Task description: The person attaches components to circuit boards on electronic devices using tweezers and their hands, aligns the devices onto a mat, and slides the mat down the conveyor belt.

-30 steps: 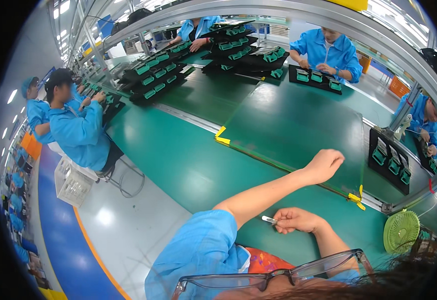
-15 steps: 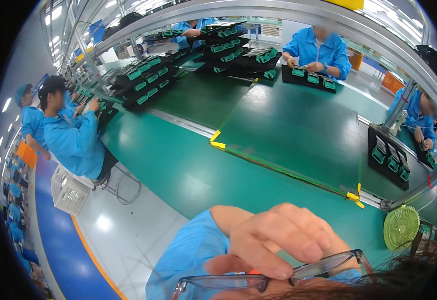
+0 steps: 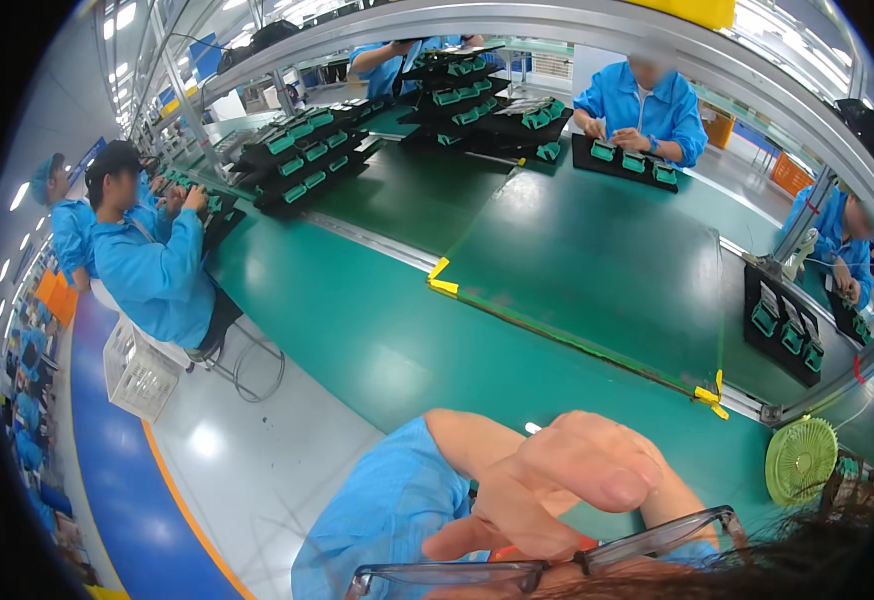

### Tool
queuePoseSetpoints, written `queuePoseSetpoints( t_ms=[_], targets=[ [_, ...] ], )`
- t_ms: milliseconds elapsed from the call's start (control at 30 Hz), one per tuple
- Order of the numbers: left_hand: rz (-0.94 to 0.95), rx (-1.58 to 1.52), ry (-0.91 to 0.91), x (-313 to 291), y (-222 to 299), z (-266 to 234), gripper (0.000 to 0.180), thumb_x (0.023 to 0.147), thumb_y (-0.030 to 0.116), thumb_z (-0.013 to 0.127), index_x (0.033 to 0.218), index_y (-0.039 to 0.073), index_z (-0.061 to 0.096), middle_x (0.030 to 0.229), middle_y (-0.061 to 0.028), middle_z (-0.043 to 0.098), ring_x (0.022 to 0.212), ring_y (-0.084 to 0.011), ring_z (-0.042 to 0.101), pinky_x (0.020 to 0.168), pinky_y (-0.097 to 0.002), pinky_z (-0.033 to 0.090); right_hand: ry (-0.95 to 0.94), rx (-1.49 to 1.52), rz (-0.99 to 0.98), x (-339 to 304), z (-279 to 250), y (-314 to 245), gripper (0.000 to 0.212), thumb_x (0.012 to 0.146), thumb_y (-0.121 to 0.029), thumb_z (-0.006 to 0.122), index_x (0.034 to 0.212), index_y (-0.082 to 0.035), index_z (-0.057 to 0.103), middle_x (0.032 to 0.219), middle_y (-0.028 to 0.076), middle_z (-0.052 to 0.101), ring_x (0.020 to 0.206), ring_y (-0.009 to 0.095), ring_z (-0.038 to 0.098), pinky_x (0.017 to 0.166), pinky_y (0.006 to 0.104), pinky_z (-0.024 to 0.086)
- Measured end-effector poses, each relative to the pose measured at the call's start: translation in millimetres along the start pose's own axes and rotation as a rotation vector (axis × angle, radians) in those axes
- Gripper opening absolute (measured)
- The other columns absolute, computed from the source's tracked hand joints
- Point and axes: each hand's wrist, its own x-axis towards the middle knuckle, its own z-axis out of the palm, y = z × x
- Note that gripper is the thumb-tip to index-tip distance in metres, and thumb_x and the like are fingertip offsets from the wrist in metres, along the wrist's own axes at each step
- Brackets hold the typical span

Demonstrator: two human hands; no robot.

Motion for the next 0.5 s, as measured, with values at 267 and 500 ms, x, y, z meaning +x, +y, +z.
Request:
queuePoseSetpoints(
  t_ms=[267,500],
  targets=[
    [0.358,0.023,-0.058,23.5,-12.1,-0.4,0.078,0.095,0.066,0.026,0.081,0.0,0.066,0.123,-0.0367,0.051,0.108,-0.0442,0.054,0.082,-0.0499,0.049,-0.007,0.001,0.014,-0.2,-2.9,-3.3,0.024,0.095,-0.025,0.06,0.113,-0.01,0.056,0.092,-0.004,0.063,0.08,0.006,0.058,0.069,0.0199,0.043],
    [0.014,0.105,-0.038,19.9,4.7,-8.3,0.042,0.101,0.035,0.038,0.1,0.007,0.069,0.105,-0.0177,0.059,0.1,-0.0313,0.057,0.078,-0.0441,0.049,0.018,0.114,-0.04,-2.4,14.8,-14.6,0.022,0.095,-0.021,0.06,0.113,-0.009,0.056,0.092,-0.003,0.064,0.079,0.006,0.058,0.067,0.0216,0.045]
  ],
)
